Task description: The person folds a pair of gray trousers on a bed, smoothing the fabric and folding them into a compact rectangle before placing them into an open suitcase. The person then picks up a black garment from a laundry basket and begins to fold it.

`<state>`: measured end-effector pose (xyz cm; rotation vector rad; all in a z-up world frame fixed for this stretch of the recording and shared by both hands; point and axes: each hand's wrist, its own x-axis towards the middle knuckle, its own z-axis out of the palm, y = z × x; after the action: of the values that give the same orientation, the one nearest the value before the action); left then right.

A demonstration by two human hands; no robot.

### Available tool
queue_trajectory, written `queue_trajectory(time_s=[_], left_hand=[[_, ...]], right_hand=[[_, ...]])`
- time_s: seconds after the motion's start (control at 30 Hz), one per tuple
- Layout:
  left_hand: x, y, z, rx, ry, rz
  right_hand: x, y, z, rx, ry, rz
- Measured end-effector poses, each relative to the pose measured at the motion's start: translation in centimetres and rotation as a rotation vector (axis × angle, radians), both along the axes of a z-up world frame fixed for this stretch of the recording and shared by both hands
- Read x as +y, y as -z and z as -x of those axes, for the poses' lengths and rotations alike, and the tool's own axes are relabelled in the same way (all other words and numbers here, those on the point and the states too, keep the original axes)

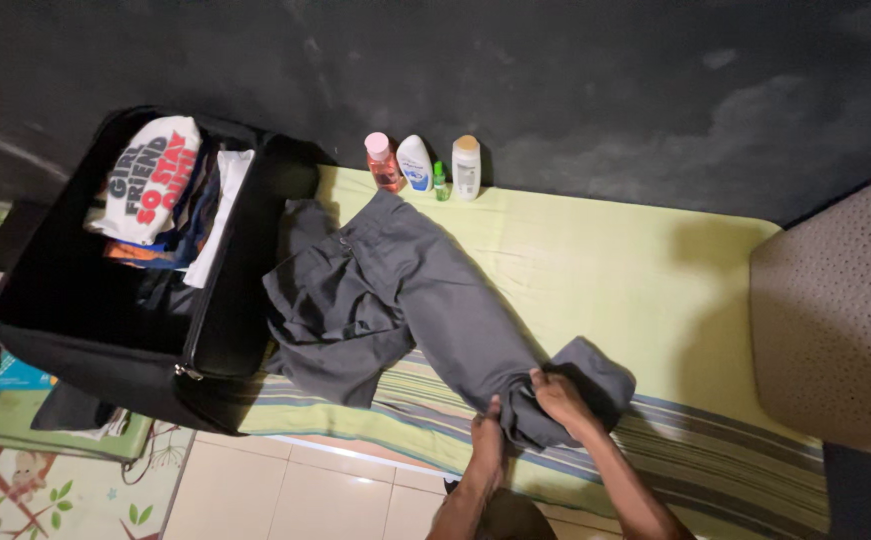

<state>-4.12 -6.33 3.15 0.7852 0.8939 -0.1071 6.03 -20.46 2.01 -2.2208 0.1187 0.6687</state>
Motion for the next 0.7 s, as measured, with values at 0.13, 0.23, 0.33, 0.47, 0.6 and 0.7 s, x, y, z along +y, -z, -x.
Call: queue_trajectory(time_s=[0.13,0.23,0.33,0.47,0.6,0.7], left_hand=[[0.2,1.9,0.3,-0.015,0.104,0.106],[0.7,1.2,-0.2,0.035,-0.109,0.483],[0.5,0.1,-0.8,0.014,-0.151,0.515],[-0.9,1.0,-0.3,0.043,-0.004,0.098],[-2.3,2.9,0.3,-0.168,-0.032,-0.061],[-2.0,3.1,1.1,-0.05,-0.1,0.118]], right_hand=[[-1.2,-3.1,1.2,0.154,-0.072,-0.137],[-1.5,-6.1,1.6,0.142,-0.311,0.115],[-1.6,-7.2,2.8,0.134,-0.202,0.266],[-1.0,-6.0,6.2,-0.189,0.15,0.262],[-0.9,-5.2,8.4,-0.439,0.184,0.189],[-1.2,-5.8,8.6,-0.192,0.196,0.181]])
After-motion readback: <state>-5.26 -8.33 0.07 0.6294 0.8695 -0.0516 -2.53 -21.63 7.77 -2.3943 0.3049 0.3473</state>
